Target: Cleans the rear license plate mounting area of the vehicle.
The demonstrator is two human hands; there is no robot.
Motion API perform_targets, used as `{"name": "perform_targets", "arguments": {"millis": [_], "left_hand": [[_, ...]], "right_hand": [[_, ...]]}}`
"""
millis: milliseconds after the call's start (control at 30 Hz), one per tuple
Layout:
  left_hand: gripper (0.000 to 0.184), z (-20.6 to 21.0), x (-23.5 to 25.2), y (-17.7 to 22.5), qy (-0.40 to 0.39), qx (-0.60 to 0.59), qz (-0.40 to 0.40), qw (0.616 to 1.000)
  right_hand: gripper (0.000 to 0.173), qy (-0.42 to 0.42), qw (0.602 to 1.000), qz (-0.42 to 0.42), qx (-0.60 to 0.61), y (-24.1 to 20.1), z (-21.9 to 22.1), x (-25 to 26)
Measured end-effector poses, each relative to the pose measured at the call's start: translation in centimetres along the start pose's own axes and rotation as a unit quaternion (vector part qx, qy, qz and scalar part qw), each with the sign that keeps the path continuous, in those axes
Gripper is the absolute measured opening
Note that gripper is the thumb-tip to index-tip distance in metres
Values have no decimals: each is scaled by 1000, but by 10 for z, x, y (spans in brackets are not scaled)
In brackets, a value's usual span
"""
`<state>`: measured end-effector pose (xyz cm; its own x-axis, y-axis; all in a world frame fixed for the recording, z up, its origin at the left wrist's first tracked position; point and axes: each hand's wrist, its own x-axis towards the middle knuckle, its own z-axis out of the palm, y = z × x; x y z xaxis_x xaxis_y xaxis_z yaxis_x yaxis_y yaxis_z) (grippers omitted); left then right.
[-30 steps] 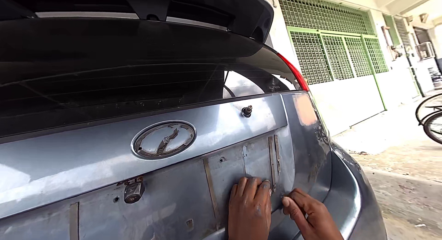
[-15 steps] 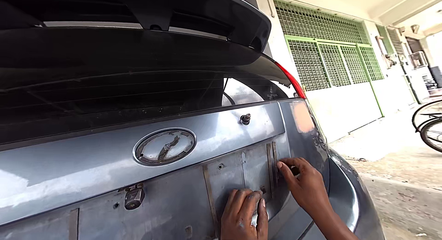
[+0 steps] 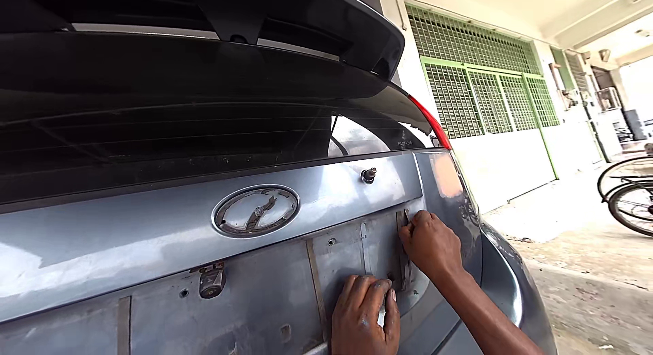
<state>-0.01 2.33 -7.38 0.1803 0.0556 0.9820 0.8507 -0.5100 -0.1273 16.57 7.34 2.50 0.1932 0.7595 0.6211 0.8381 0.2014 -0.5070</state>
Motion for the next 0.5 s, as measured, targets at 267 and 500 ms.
{"name": "perform_targets", "arguments": {"millis": [267,500], "left_hand": [[20,1,2,0,-21,19,6,1000],[19,-2,2,0,-43,22,-2,999]], "right_hand": [[20,32,906,-244,345,67,37,9],[26,-105,704,-75,699,48,39,-2]]}}
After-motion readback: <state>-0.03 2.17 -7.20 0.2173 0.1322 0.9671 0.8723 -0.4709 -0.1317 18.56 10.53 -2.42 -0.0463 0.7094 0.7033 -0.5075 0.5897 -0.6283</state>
